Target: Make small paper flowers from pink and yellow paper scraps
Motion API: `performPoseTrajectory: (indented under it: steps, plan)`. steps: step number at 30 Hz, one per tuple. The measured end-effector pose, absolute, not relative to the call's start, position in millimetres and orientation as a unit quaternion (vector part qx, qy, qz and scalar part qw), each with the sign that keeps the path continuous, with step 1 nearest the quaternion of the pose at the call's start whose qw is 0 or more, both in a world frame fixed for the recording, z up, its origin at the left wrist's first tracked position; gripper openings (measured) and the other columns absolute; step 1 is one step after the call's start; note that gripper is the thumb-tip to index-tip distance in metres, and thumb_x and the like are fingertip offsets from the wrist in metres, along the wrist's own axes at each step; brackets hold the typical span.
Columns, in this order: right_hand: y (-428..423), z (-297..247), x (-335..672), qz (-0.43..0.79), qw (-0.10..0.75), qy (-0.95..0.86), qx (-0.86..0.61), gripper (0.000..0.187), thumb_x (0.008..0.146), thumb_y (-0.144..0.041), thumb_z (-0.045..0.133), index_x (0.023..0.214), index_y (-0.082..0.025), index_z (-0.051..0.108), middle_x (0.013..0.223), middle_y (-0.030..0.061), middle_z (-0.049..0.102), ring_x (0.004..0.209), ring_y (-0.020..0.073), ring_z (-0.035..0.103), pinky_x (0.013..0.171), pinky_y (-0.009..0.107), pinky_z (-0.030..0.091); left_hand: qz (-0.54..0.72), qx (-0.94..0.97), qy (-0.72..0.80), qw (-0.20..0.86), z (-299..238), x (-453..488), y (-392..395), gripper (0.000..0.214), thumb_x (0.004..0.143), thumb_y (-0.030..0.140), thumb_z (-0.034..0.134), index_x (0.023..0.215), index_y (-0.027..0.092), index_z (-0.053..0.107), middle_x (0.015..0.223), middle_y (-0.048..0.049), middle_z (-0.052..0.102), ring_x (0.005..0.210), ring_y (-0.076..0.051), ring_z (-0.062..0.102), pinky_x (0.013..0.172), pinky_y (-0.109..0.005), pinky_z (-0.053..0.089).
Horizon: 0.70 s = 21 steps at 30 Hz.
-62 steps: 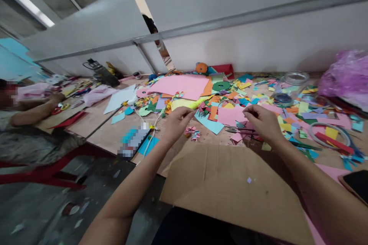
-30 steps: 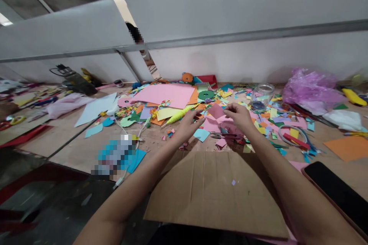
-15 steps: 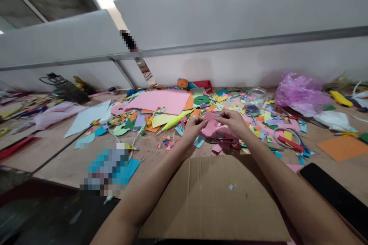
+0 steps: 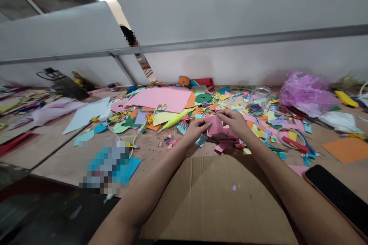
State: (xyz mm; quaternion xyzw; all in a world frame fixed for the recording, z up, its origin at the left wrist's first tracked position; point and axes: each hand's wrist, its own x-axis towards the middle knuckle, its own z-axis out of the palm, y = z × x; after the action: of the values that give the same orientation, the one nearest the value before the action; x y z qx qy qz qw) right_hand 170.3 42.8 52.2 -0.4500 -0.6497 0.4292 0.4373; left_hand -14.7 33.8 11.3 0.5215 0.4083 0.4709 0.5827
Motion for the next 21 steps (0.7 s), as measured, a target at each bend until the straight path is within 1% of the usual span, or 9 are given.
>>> performPoseTrajectory:
  steps: [2, 6, 9, 11, 13, 15, 16, 18, 21]
  plan:
    - [42.1, 52.2, 169.3, 0.444, 0.441, -0.638, -0.449, 0.039, 0.074, -0.057, 0.072, 0.082, -0.019, 0.069, 0.072, 0.0, 0.059, 0.066, 0.016, 0.053, 0.062, 0.03, 0.048, 0.494, 0.497, 0.417, 0.579, 12.9, -15.3, 32.7, 0.043, 0.064, 0.052, 0.079, 0.073, 0.014, 0.063, 0.062, 0.0008, 0.059, 0.058, -0.01, 0.049, 0.057, -0.024, 0.036]
    - [43.3, 47.6, 169.7, 0.443, 0.421, -0.641, -0.465, 0.04, 0.065, -0.056, 0.079, 0.072, -0.018, 0.068, 0.068, 0.0001, 0.06, 0.061, 0.0142, 0.051, 0.058, 0.028, 0.044, 0.505, 0.467, 0.423, 0.59, 14.5, -15.6, 30.0, 0.045, 0.064, 0.055, 0.078, 0.074, 0.014, 0.064, 0.062, -0.0018, 0.063, 0.057, -0.012, 0.054, 0.058, -0.024, 0.038]
    - [45.0, 43.7, 169.8, 0.445, 0.422, -0.639, -0.464, 0.039, 0.065, -0.054, 0.079, 0.07, -0.018, 0.068, 0.067, 0.0009, 0.061, 0.061, 0.0146, 0.051, 0.057, 0.028, 0.044, 0.502, 0.467, 0.425, 0.591, 13.6, -15.3, 28.8, 0.046, 0.063, 0.056, 0.079, 0.07, 0.014, 0.064, 0.059, -0.0011, 0.061, 0.055, -0.011, 0.052, 0.056, -0.024, 0.036]
    - [44.8, 42.9, 169.0, 0.444, 0.428, -0.64, -0.459, 0.035, 0.068, -0.051, 0.078, 0.078, -0.018, 0.072, 0.07, 0.0017, 0.064, 0.062, 0.0154, 0.053, 0.058, 0.029, 0.046, 0.501, 0.463, 0.426, 0.594, 12.4, -15.5, 29.2, 0.045, 0.061, 0.056, 0.081, 0.069, 0.014, 0.065, 0.06, -0.0013, 0.061, 0.055, -0.011, 0.052, 0.056, -0.024, 0.035]
    - [43.3, 43.6, 167.8, 0.434, 0.443, -0.645, -0.447, 0.035, 0.073, -0.048, 0.074, 0.094, -0.02, 0.074, 0.077, 0.0025, 0.067, 0.066, 0.0171, 0.057, 0.062, 0.031, 0.049, 0.504, 0.451, 0.435, 0.595, 11.3, -15.8, 30.6, 0.046, 0.059, 0.055, 0.082, 0.069, 0.014, 0.066, 0.06, -0.0026, 0.063, 0.055, -0.011, 0.053, 0.057, -0.024, 0.036]
    - [41.1, 44.9, 167.0, 0.418, 0.457, -0.657, -0.43, 0.038, 0.078, -0.044, 0.071, 0.11, -0.023, 0.073, 0.091, 0.0042, 0.071, 0.077, 0.02, 0.062, 0.069, 0.033, 0.052, 0.517, 0.427, 0.45, 0.59, 10.2, -16.3, 32.8, 0.046, 0.057, 0.055, 0.083, 0.067, 0.014, 0.064, 0.058, -0.0034, 0.063, 0.054, -0.012, 0.053, 0.058, -0.025, 0.037]
    - [39.9, 45.4, 166.8, 0.405, 0.46, -0.668, -0.422, 0.038, 0.079, -0.041, 0.069, 0.114, -0.025, 0.072, 0.1, 0.0049, 0.071, 0.085, 0.0213, 0.063, 0.072, 0.034, 0.052, 0.525, 0.412, 0.457, 0.588, 9.6, -16.4, 33.9, 0.047, 0.056, 0.055, 0.084, 0.066, 0.014, 0.063, 0.056, -0.0034, 0.063, 0.053, -0.012, 0.053, 0.058, -0.025, 0.037]
    - [38.2, 45.7, 166.6, 0.373, 0.453, -0.698, -0.411, 0.035, 0.081, -0.032, 0.065, 0.115, -0.027, 0.073, 0.11, 0.005, 0.07, 0.093, 0.0223, 0.064, 0.077, 0.035, 0.052, 0.54, 0.38, 0.462, 0.592, 8.6, -16.6, 35.8, 0.048, 0.054, 0.055, 0.085, 0.066, 0.015, 0.061, 0.055, -0.003, 0.062, 0.052, -0.012, 0.053, 0.058, -0.025, 0.037]
    - [37.0, 43.9, 165.9, 0.322, 0.428, -0.748, -0.392, 0.038, 0.076, -0.018, 0.059, 0.109, -0.027, 0.075, 0.11, 0.005, 0.068, 0.088, 0.0208, 0.064, 0.078, 0.036, 0.051, 0.552, 0.351, 0.456, 0.604, 8.0, -16.3, 37.1, 0.05, 0.052, 0.056, 0.086, 0.065, 0.014, 0.06, 0.054, -0.0026, 0.062, 0.051, -0.011, 0.053, 0.057, -0.025, 0.037]
